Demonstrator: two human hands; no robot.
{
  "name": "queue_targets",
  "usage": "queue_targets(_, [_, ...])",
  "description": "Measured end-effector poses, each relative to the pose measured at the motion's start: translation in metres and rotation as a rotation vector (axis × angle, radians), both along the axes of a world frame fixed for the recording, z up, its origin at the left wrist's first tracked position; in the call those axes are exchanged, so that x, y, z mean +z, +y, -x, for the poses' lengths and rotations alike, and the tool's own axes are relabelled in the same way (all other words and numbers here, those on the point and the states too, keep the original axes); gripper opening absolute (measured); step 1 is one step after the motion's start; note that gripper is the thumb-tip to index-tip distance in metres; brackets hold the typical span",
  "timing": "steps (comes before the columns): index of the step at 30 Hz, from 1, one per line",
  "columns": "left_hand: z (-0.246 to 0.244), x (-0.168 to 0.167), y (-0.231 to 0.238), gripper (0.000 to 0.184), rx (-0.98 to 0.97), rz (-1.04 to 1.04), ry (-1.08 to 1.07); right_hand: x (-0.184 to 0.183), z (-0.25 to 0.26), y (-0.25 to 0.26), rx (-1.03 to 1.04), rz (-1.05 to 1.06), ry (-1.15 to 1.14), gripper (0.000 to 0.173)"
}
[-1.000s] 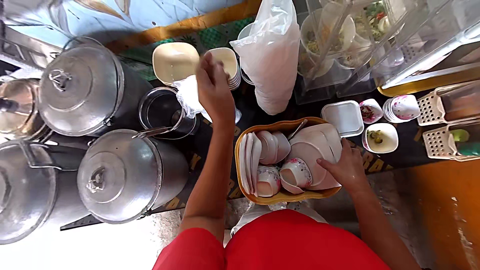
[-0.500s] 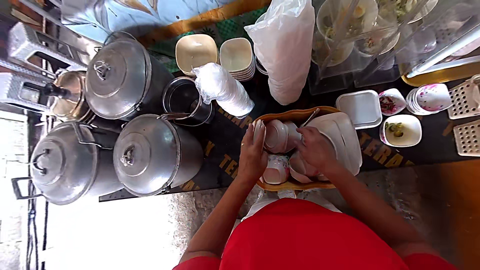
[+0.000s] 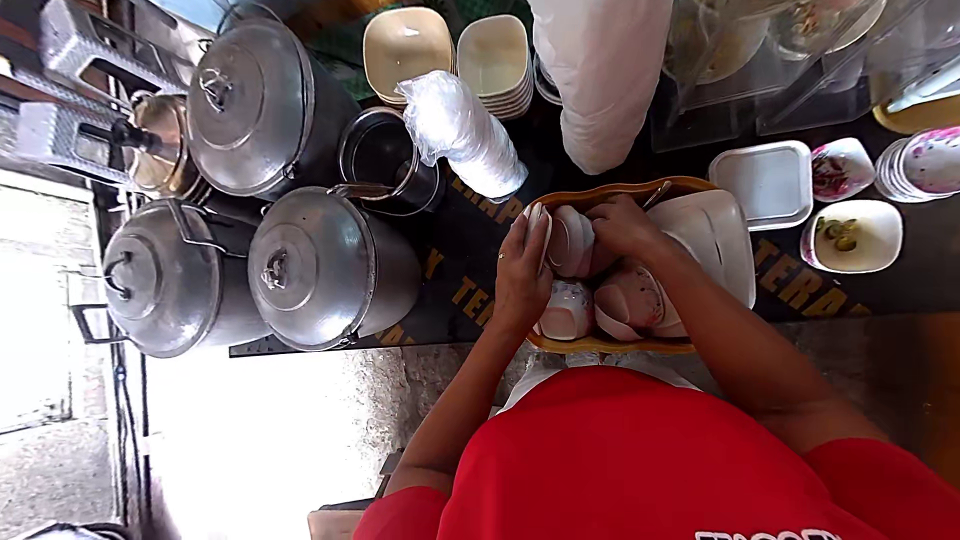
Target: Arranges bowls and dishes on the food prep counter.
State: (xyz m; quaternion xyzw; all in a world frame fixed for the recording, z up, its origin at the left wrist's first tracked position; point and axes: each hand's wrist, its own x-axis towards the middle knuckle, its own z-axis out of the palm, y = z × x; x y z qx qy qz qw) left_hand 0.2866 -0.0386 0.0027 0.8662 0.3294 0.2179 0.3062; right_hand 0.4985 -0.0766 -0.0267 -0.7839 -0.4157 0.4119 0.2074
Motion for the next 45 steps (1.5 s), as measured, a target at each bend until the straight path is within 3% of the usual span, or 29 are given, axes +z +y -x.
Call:
queue_targets(12, [-0.003, -0.001, -0.002, 0.057, 0.027, -0.019, 0.031, 0.005, -0.009, 0.010, 0.019, 0.213, -0.063, 0.045])
queue_targets(17, [-0.001, 0.000, -0.003, 0.059, 0.030, -0.033, 0.053, 0.008, 0.012, 0.006, -0.399, 0.043, 0.562, 0.052])
queue_targets(21, [0.001, 0.003, -0.010, 0.065, 0.010, -0.274, 0.096, 0.014, 0.015, -0.018, -0.492, -0.142, 0.501, 0.046])
queue_targets(25, [-0.011, 0.018, -0.019, 0.061, -0.026, -0.522, 0.042, 0.062, 0.022, -0.042, -0.639, -0.366, 0.606, 0.037])
queue_targets(28, [-0.028, 0.033, -0.009, 0.059, -0.059, -0.515, 0.028, 0.098, 0.027, -0.043, -0.712, -0.504, 0.759, 0.032])
queue_targets(30, [-0.037, 0.047, 0.004, 0.054, -0.039, -0.443, -0.005, 0.118, 0.025, -0.038, -0.614, -0.572, 0.832, 0.030])
queue_targets(33, [-0.037, 0.067, 0.026, 0.050, 0.079, -0.322, -0.089, 0.135, 0.009, -0.030, -0.288, -0.680, 0.831, 0.042])
queue_targets(36, [-0.028, 0.080, 0.047, 0.044, 0.260, -0.095, -0.103, 0.129, -0.016, -0.026, -0.166, -0.720, 0.479, 0.035])
queue_targets(39, [-0.016, 0.069, 0.061, 0.035, 0.434, 0.193, -0.270, 0.102, -0.026, -0.030, 0.026, -0.431, 0.008, 0.025])
queue_targets(42, [-0.006, 0.061, 0.059, 0.037, 0.471, 0.450, -0.364, 0.062, 0.010, -0.040, 0.356, -0.166, -0.075, 0.018])
queue_targets(45, [0.000, 0.055, 0.051, 0.046, 0.473, 0.537, -0.385, 0.025, 0.057, -0.041, 0.537, 0.136, -0.061, 0.039])
